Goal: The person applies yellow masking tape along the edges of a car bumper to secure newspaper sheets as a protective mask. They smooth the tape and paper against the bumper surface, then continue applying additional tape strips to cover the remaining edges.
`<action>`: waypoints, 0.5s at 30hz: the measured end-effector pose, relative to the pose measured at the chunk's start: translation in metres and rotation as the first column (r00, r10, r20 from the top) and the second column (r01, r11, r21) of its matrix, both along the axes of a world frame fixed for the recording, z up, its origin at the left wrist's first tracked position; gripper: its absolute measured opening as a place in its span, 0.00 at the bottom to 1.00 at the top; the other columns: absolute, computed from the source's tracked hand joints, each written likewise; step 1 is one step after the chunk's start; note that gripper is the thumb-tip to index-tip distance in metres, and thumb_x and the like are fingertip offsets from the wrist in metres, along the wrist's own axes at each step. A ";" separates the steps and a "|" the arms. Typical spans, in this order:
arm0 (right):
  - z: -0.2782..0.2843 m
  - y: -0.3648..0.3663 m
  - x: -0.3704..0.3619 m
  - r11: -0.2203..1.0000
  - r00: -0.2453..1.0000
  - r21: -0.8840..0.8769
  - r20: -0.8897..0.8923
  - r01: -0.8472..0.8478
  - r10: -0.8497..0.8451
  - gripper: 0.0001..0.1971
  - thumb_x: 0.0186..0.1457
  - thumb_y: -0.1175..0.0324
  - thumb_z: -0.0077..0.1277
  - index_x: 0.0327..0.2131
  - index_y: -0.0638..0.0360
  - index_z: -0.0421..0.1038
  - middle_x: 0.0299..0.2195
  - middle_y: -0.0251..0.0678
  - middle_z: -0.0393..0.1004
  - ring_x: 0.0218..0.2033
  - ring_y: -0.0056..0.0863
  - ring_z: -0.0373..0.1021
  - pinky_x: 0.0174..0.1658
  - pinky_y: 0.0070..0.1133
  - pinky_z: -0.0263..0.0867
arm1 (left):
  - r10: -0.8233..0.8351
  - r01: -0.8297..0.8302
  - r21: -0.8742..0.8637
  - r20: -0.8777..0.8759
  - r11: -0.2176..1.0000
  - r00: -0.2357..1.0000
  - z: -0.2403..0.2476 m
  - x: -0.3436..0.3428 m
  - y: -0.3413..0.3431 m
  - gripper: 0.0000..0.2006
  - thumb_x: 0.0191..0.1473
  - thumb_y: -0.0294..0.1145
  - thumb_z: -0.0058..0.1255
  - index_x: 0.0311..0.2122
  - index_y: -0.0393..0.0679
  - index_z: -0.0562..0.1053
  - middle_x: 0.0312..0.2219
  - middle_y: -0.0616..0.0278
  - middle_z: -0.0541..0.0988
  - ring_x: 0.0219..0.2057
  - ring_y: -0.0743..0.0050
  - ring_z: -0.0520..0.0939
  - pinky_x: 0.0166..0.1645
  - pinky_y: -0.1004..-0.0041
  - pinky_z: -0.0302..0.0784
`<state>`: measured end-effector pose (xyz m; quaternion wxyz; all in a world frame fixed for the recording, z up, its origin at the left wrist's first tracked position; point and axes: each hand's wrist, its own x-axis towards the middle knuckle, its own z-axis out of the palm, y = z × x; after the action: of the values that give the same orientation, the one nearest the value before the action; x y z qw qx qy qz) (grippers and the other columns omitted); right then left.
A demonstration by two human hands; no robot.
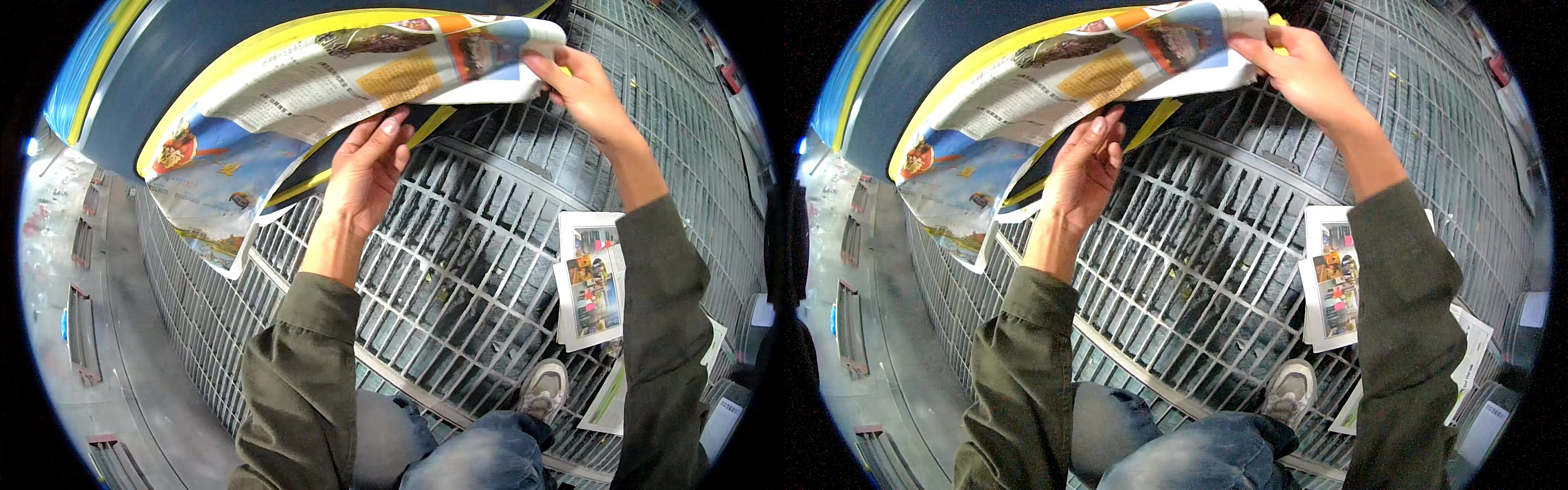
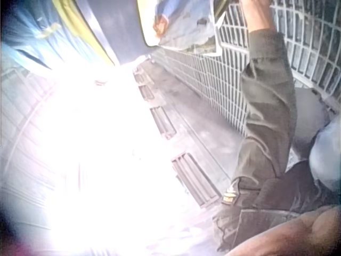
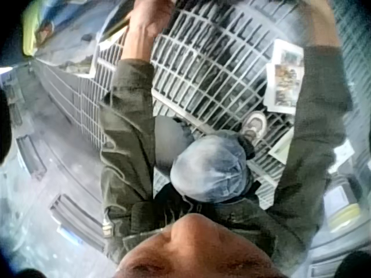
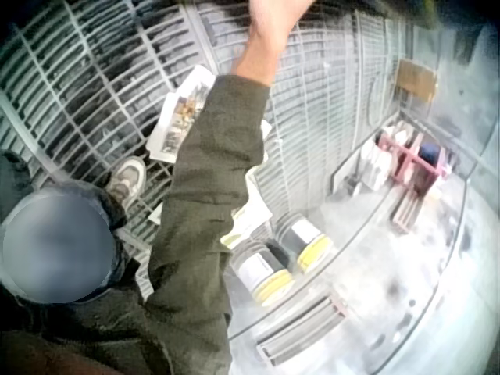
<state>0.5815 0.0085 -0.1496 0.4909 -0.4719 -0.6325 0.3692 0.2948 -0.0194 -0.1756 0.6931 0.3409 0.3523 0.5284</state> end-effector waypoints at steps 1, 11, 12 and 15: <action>0.003 -0.005 0.007 0.988 0.998 -0.143 -0.019 -0.063 0.061 0.17 0.58 0.53 0.54 0.37 0.60 0.76 0.25 0.24 0.70 0.24 0.08 0.61 0.26 0.11 0.56 | -0.015 0.015 -0.021 0.016 1.000 1.000 -0.002 0.002 -0.001 0.14 0.56 0.31 0.55 0.46 0.39 0.72 0.43 0.63 0.79 0.40 0.79 0.79 0.38 0.84 0.80; -0.011 -0.007 0.001 0.992 0.977 -0.054 0.174 -0.115 0.123 0.18 0.53 0.61 0.59 0.42 0.66 0.76 0.35 0.37 0.80 0.36 0.20 0.73 0.45 0.22 0.67 | 0.232 -0.231 0.054 -0.017 0.971 0.973 -0.001 0.005 0.003 0.09 0.56 0.26 0.55 0.42 0.37 0.74 0.36 0.61 0.80 0.34 0.77 0.81 0.32 0.84 0.78; -0.010 0.000 -0.003 0.999 0.978 -0.030 0.208 -0.027 0.032 0.18 0.53 0.62 0.59 0.42 0.66 0.76 0.35 0.37 0.80 0.36 0.20 0.73 0.45 0.21 0.66 | 0.259 -0.255 0.084 -0.043 0.963 0.965 0.004 0.006 0.005 0.09 0.57 0.27 0.54 0.42 0.37 0.74 0.35 0.62 0.80 0.34 0.77 0.82 0.32 0.86 0.78; -0.016 0.017 -0.018 0.958 0.977 0.240 0.107 0.154 -0.184 0.14 0.55 0.66 0.55 0.41 0.66 0.76 0.34 0.34 0.79 0.35 0.20 0.72 0.44 0.20 0.65 | 0.312 -0.305 0.122 -0.041 0.945 0.949 0.010 0.009 0.011 0.10 0.57 0.25 0.52 0.43 0.33 0.73 0.37 0.57 0.80 0.39 0.72 0.82 0.37 0.86 0.80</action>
<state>0.5632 0.0256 -0.1656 0.5306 -0.4868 -0.6584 0.2189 0.3038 -0.0083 -0.1656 0.5706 0.3361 0.3910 0.6392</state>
